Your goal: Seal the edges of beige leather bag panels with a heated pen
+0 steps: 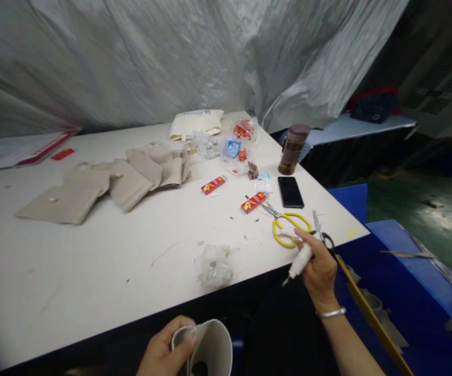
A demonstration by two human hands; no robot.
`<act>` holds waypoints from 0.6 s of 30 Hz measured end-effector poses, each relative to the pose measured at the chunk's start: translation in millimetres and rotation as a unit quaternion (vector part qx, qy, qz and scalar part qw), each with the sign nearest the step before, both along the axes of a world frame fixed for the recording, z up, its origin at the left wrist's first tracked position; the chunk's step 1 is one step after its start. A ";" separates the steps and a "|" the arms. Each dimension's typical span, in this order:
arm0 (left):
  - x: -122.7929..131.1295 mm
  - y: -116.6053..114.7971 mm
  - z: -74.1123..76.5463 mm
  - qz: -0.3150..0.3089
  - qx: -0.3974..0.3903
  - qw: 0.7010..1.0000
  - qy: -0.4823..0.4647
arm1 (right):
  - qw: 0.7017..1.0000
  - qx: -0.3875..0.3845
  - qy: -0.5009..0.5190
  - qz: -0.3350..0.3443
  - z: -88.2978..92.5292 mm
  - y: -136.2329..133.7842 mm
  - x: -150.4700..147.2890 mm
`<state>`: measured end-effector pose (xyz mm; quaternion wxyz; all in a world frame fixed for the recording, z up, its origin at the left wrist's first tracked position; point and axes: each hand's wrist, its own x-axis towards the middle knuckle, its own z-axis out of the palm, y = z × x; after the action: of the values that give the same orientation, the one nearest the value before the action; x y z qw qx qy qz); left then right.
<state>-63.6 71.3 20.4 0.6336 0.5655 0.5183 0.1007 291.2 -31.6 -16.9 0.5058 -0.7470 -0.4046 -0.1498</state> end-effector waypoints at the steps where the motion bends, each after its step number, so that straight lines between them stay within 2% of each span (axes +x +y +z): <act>1: 3.3 -2.4 3.9 0.007 0.005 1.000 0.001 | 1.000 0.006 0.020 -0.001 7.0 -0.3 -9.1; 3: 9.0 -7.0 9.8 0.022 0.009 1.000 0.009 | 0.995 0.008 0.094 0.029 19.1 0.0 -29.5; 6: 12.8 -11.9 11.0 0.036 -0.003 0.999 0.002 | 0.975 -0.042 0.184 0.121 31.2 3.0 -64.7; 9: 11.8 -13.8 6.1 0.046 -0.029 0.998 -0.014 | 0.961 -0.083 0.198 0.172 37.9 9.1 -100.9; 11: 10.3 -13.9 3.0 0.052 -0.040 0.998 -0.020 | 0.956 -0.070 0.211 0.193 40.0 14.0 -120.6; 14: 8.7 -13.4 1.1 0.058 -0.049 0.997 -0.024 | 0.953 -0.052 0.213 0.209 40.1 20.5 -137.5; 18: 8.4 -12.2 3.2 0.055 -0.059 0.997 -0.020 | 0.954 -0.059 0.204 0.211 37.0 24.5 -140.3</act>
<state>-55.2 59.1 23.6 0.6697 0.4958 0.5407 0.1155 150.8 -7.0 20.1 0.5527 -0.6877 -0.4494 0.1404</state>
